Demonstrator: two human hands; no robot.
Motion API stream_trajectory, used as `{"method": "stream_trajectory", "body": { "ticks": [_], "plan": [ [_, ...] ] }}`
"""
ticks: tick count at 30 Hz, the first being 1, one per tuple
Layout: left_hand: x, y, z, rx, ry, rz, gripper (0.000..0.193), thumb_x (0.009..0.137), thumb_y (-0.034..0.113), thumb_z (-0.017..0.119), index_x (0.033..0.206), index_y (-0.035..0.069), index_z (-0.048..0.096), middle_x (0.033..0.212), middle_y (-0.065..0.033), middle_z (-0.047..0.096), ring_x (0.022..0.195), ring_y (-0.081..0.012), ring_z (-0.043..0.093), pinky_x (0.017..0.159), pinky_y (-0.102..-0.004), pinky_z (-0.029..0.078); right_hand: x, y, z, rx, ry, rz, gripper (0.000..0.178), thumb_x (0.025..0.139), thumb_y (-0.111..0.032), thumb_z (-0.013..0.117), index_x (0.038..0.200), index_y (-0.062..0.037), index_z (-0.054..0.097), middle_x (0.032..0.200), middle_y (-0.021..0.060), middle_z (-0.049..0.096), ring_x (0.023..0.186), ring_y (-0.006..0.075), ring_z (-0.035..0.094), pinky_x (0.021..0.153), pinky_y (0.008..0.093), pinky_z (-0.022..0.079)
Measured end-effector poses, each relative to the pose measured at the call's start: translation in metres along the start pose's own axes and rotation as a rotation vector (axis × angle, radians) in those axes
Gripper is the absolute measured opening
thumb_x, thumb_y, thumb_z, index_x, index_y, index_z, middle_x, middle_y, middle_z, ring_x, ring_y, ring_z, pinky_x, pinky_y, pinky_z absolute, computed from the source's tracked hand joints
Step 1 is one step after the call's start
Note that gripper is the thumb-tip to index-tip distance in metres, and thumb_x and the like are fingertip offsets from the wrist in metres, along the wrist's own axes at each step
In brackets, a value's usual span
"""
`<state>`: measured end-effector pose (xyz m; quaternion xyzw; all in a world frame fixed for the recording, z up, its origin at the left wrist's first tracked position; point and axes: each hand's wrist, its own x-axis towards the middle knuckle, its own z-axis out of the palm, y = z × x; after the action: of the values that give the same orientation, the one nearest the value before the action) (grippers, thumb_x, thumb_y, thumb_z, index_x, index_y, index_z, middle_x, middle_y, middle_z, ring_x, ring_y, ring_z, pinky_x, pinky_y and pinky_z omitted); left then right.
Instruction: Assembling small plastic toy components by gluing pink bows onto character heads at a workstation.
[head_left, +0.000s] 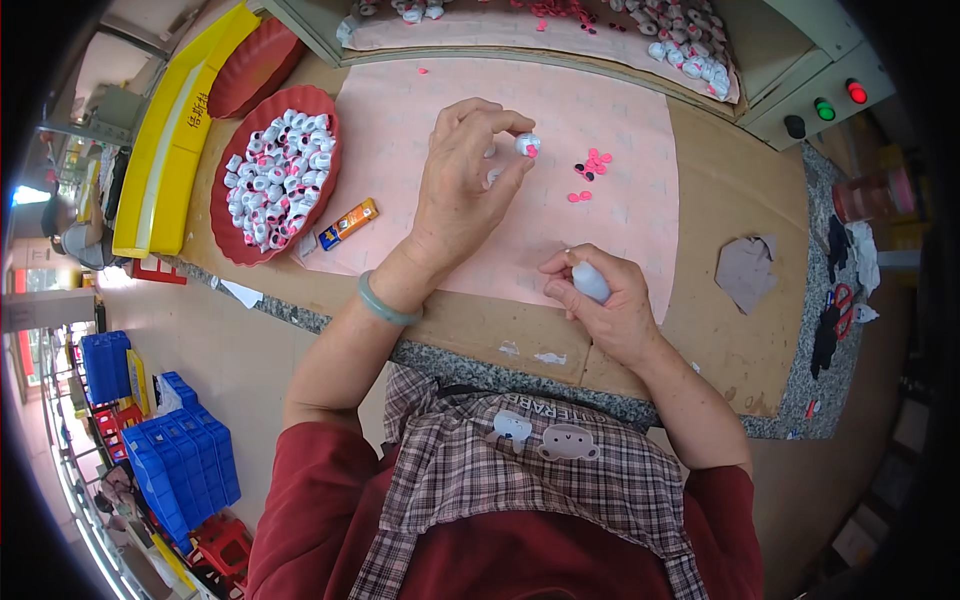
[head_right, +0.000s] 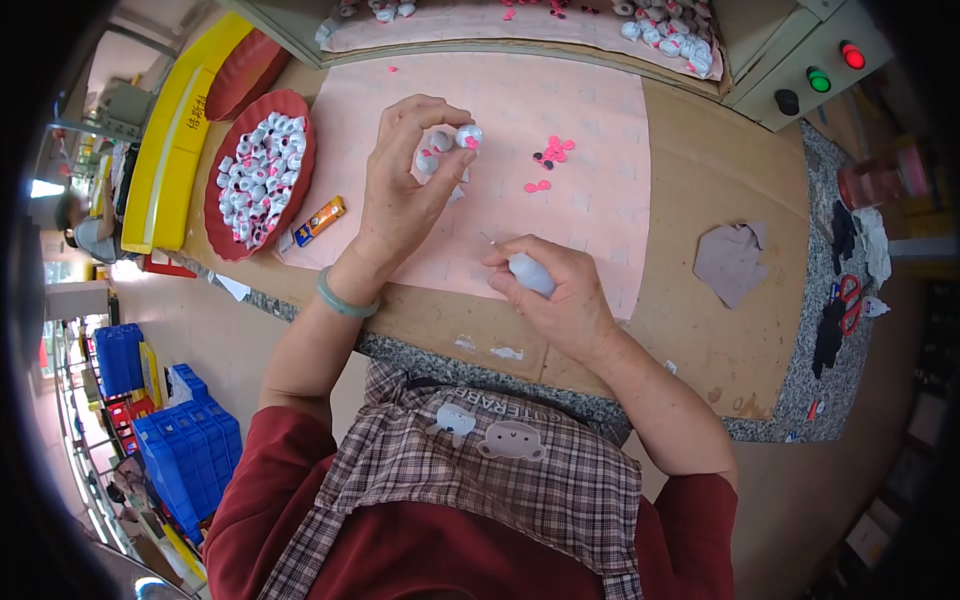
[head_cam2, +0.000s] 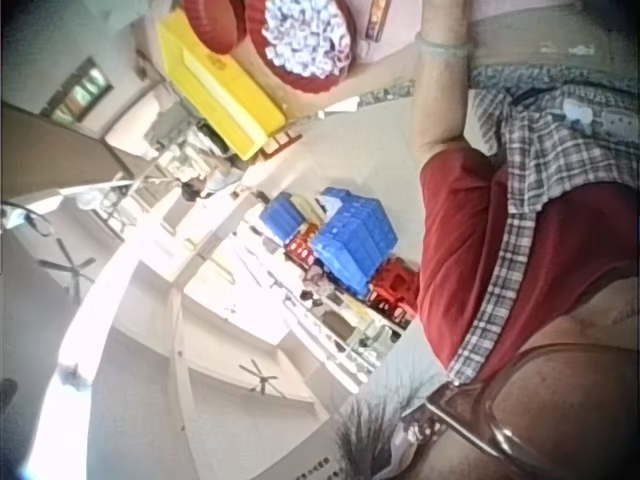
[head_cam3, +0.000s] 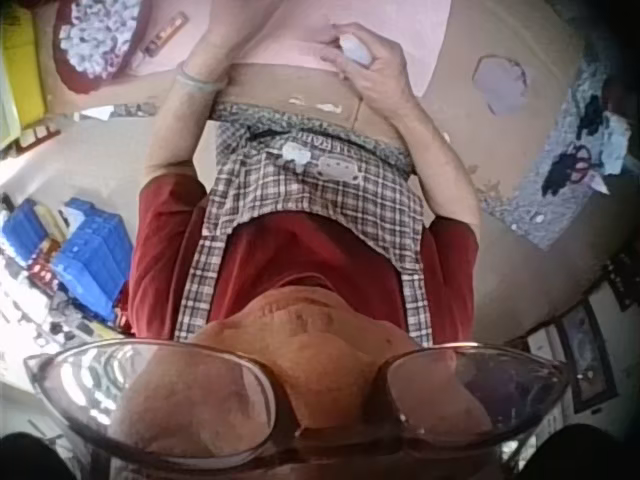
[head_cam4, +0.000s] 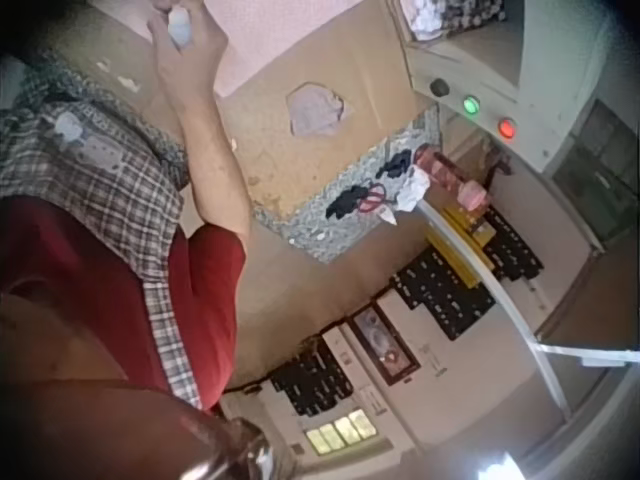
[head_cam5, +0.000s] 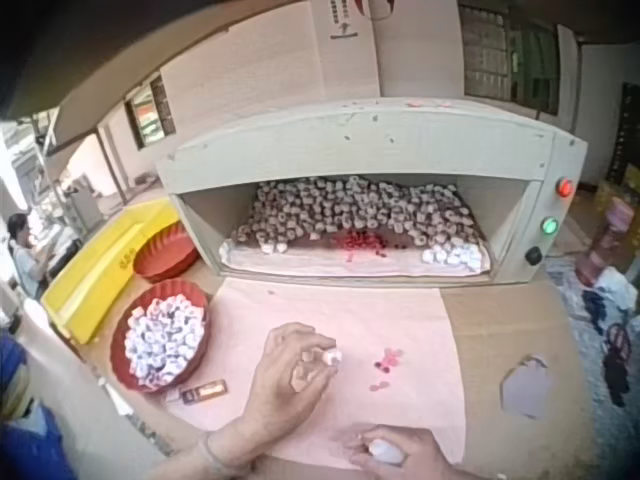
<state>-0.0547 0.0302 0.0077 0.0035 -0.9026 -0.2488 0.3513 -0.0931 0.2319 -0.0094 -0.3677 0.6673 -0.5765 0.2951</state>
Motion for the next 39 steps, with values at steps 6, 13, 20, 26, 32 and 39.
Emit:
{"method": "stream_trajectory", "body": {
  "ticks": [6, 13, 20, 26, 32, 39],
  "plan": [
    [-0.014, 0.026, -0.018, -0.946, -0.071, -0.456, 0.031, 0.084, 0.004, 0.061, 0.114, 0.003, 0.057, 0.102, -0.0092, 0.06, 0.092, -0.0156, 0.057, 0.077, -0.0268, 0.047, 0.003, -0.012, -0.015, 0.272, 0.095, 0.102, 0.024, 0.085, -0.008, 0.06, 0.106, -0.0014, 0.053, 0.084, 0.0056, 0.056, 0.061, 0.0056, 0.049, 0.052, 0.0187, 0.039],
    [-0.039, 0.036, -0.018, -1.557, -0.079, -0.757, 0.032, 0.087, 0.007, 0.059, 0.118, 0.004, 0.055, 0.11, -0.0135, 0.059, 0.091, -0.0174, 0.059, 0.078, -0.0262, 0.048, 0.007, -0.017, -0.025, 0.494, 0.141, -0.007, 0.029, 0.088, -0.013, 0.055, 0.114, -0.0013, 0.048, 0.094, 0.0073, 0.053, 0.062, 0.0079, 0.05, 0.051, 0.0189, 0.038],
    [-0.055, 0.042, -0.013, -1.702, -0.017, -0.857, 0.034, 0.087, 0.008, 0.058, 0.12, 0.003, 0.054, 0.11, -0.0155, 0.06, 0.093, -0.0179, 0.059, 0.078, -0.0261, 0.049, 0.004, -0.017, -0.026, 0.261, 0.228, -0.12, 0.032, 0.089, -0.02, 0.056, 0.113, 0.0001, 0.049, 0.103, 0.0109, 0.05, 0.063, 0.0096, 0.052, 0.046, 0.0191, 0.037],
    [-0.059, 0.045, -0.014, -1.6, -0.104, -0.836, 0.031, 0.088, 0.009, 0.058, 0.117, 0.001, 0.056, 0.106, -0.0128, 0.062, 0.09, -0.016, 0.06, 0.079, -0.0257, 0.048, -0.003, -0.019, -0.028, 0.343, 0.309, -0.118, 0.038, 0.085, -0.016, 0.065, 0.115, 0.0002, 0.05, 0.096, 0.0092, 0.055, 0.059, 0.0093, 0.052, 0.044, 0.0174, 0.037],
    [-0.062, 0.05, -0.008, -1.578, -0.094, -0.841, 0.03, 0.089, 0.009, 0.056, 0.116, -0.001, 0.056, 0.108, -0.0163, 0.061, 0.09, -0.0181, 0.06, 0.08, -0.0267, 0.049, -0.002, -0.027, -0.025, 0.332, 0.463, -0.179, 0.04, 0.081, -0.01, 0.068, 0.115, 0.0007, 0.05, 0.089, 0.0087, 0.058, 0.055, 0.0082, 0.051, 0.044, 0.0172, 0.037],
    [-0.061, 0.052, -0.007, -1.629, -0.096, -0.909, 0.026, 0.089, 0.009, 0.056, 0.113, -0.001, 0.058, 0.105, -0.0127, 0.064, 0.087, -0.0144, 0.062, 0.079, -0.0255, 0.051, -0.004, -0.025, -0.029, 0.266, 0.503, -0.221, 0.045, 0.082, -0.011, 0.068, 0.12, 0.0036, 0.048, 0.091, 0.0109, 0.06, 0.058, 0.0072, 0.051, 0.045, 0.0169, 0.037]
  ]
}}
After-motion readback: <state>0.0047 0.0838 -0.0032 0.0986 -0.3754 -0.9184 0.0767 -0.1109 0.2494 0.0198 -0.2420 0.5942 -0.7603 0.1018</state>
